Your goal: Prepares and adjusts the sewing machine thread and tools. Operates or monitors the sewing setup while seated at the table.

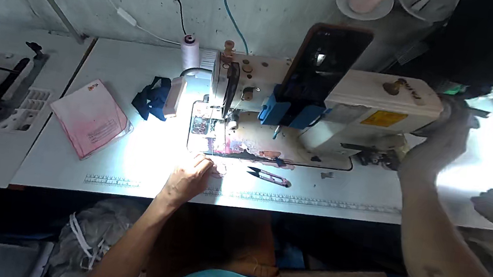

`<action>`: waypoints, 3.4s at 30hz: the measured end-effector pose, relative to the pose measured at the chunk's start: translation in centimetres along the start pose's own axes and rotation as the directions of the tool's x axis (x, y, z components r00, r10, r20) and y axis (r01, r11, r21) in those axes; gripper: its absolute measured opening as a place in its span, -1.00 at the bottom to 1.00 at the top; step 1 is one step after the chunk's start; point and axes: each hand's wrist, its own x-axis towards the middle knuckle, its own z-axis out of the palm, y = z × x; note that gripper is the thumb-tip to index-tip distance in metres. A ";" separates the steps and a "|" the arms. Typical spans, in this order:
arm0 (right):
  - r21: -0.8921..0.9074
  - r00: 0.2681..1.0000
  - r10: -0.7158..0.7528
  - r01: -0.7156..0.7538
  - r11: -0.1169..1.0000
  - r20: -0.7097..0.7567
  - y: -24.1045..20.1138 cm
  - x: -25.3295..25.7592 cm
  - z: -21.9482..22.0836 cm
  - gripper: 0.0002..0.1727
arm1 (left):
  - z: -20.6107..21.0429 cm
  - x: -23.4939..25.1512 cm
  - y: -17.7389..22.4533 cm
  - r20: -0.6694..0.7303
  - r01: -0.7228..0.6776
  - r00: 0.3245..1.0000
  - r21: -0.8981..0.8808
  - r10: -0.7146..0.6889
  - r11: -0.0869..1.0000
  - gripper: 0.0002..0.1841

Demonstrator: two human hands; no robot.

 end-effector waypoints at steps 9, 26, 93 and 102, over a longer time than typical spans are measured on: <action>-0.191 0.992 0.042 -0.019 0.982 0.121 0.1 0.6 -1.9 -0.31 | -1.2 -0.8 1.6 0.278 0.194 0.960 -0.582 -0.032 0.790 -0.75; -0.070 0.740 -0.135 0.240 0.968 0.659 -15.0 -20.7 21.6 -0.71 | -0.1 -1.5 1.4 0.353 0.103 0.926 -0.578 0.134 0.810 -0.73; 0.098 0.606 -0.561 0.626 0.774 0.563 -9.9 -26.2 9.3 -0.74 | -3.9 -10.5 9.9 0.399 0.543 0.827 -0.751 -0.397 0.375 -0.88; -0.222 0.730 -0.375 0.577 0.786 0.571 -5.8 -22.4 8.6 -0.68 | -1.7 -13.0 9.2 0.533 0.321 0.809 -0.048 -0.247 0.946 -0.57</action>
